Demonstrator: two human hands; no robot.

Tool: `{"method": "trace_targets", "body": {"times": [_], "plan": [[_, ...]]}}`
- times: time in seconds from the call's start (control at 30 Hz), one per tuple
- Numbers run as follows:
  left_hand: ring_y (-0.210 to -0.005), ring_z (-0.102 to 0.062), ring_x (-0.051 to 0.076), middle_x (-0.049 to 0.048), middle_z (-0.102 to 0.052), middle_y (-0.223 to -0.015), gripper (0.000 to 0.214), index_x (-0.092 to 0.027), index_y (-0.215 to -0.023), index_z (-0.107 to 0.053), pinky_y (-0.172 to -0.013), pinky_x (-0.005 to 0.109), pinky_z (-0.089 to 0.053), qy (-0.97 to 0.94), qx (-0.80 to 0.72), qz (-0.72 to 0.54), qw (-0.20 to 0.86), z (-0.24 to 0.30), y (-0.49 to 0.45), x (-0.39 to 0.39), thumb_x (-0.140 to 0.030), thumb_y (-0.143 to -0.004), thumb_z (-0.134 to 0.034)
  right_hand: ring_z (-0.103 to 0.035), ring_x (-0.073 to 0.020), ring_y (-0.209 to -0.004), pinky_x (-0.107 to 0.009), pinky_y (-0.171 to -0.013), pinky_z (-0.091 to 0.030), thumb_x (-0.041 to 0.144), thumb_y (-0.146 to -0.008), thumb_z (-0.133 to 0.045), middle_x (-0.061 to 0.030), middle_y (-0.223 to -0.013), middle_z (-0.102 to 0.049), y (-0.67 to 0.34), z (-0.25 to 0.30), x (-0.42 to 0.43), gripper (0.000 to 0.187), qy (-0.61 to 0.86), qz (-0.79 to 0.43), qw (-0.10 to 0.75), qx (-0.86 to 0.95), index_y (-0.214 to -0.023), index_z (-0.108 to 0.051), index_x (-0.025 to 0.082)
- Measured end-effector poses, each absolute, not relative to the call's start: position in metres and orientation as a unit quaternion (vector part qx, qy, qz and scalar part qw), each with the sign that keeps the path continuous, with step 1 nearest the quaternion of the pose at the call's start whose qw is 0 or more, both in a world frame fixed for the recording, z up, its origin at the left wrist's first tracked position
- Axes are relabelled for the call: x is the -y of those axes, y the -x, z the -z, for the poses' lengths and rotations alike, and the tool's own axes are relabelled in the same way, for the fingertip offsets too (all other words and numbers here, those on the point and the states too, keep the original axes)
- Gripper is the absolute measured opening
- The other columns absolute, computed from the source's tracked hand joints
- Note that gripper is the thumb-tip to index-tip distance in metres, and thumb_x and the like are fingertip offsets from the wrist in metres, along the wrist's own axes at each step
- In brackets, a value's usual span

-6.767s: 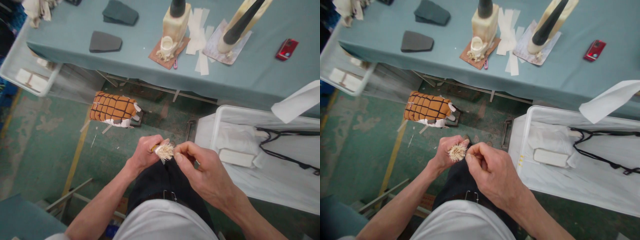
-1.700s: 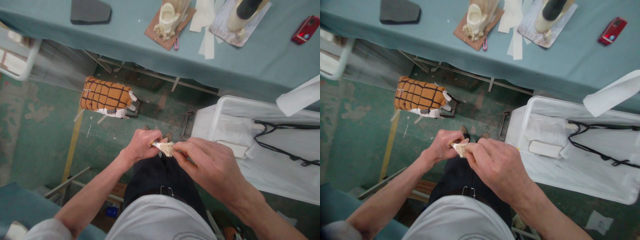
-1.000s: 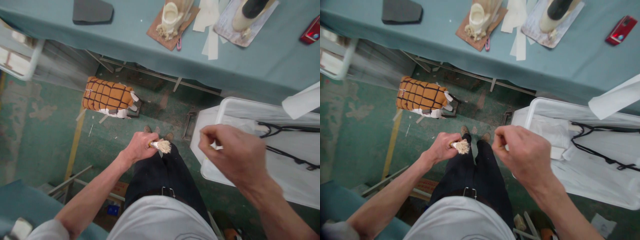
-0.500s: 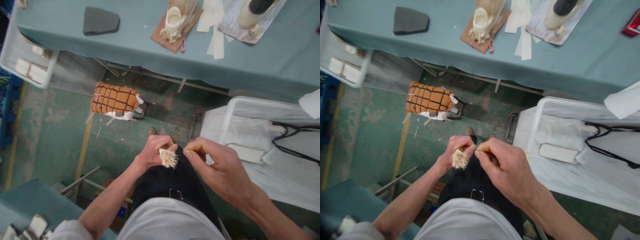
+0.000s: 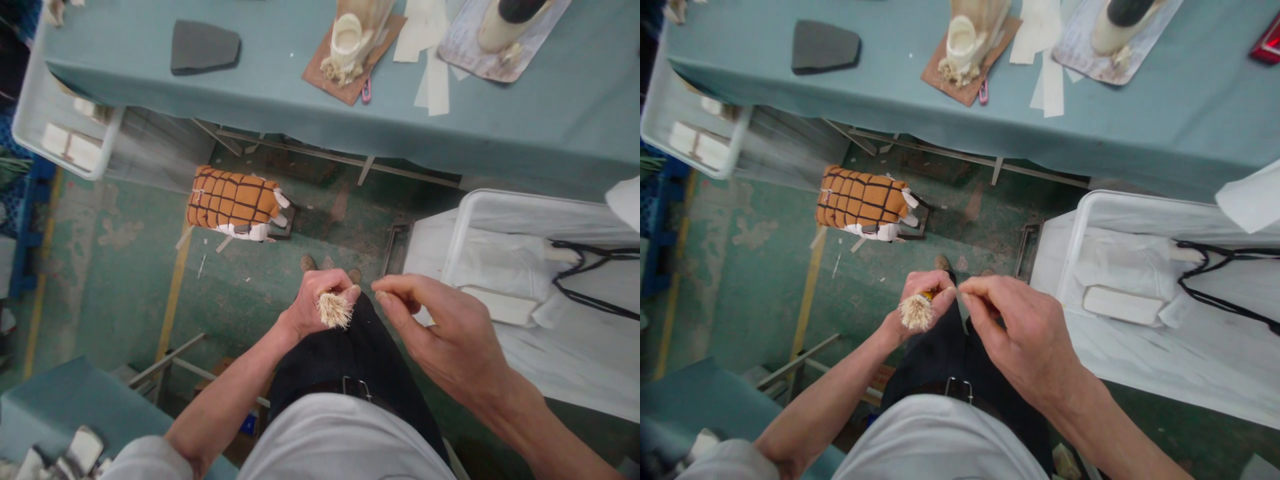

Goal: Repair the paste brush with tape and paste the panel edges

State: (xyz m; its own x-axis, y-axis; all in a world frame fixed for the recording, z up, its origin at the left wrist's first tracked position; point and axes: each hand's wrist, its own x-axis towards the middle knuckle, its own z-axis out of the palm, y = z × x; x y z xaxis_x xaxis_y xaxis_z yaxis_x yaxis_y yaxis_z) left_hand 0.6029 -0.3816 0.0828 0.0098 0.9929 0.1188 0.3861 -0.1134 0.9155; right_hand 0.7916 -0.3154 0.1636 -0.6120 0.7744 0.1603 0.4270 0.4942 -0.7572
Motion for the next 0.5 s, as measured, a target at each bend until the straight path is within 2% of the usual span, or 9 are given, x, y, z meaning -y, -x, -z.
{"method": "trace_targets", "body": {"times": [0.07,0.13,0.27,0.5], "plan": [[-0.049,-0.044,0.009,-0.0053,-0.051,-0.055,0.044,-0.02,-0.063,-0.05,-0.052,0.024,-0.036,-0.602,-0.566,-0.421,0.374,-0.082,-0.607,0.384,-0.04,-0.102,-0.056,-0.063,-0.0127,-0.056,-0.025,-0.055,-0.046,0.016,-0.099,-0.062,0.003,-0.066,-0.068,-0.792,-0.164,0.317,0.017,0.348,-0.358,0.245,0.831,-0.083,-0.063,0.023],[-0.049,-0.045,0.009,-0.0046,-0.053,-0.055,0.046,-0.02,-0.063,-0.05,-0.052,0.024,-0.038,-0.587,-0.571,-0.42,0.391,-0.08,-0.611,0.387,-0.045,-0.102,-0.054,-0.062,-0.0123,-0.054,-0.025,-0.053,-0.044,0.017,-0.098,-0.064,0.0039,-0.062,-0.065,-0.791,-0.164,0.318,0.022,0.345,-0.368,0.247,0.827,-0.077,-0.061,0.023],[-0.048,-0.046,0.01,-0.0043,-0.053,-0.055,0.049,-0.02,-0.062,-0.052,-0.051,0.024,-0.038,-0.557,-0.579,-0.422,0.421,-0.08,-0.618,0.389,-0.05,-0.101,-0.054,-0.064,-0.0123,-0.057,-0.024,-0.055,-0.047,0.016,-0.096,-0.064,0.0032,-0.068,-0.069,-0.79,-0.165,0.324,0.014,0.35,-0.385,0.259,0.814,-0.084,-0.065,0.023],[-0.05,-0.049,0.009,-0.0041,-0.055,-0.056,0.044,-0.019,-0.063,-0.055,-0.05,0.024,-0.04,-0.526,-0.573,-0.431,0.456,-0.082,-0.627,0.39,-0.045,-0.099,-0.057,-0.066,-0.0114,-0.061,-0.022,-0.055,-0.048,0.012,-0.095,-0.067,0.0025,-0.074,-0.072,-0.789,-0.161,0.335,0.013,0.328,-0.411,0.262,0.809,-0.087,-0.064,0.022]]}}
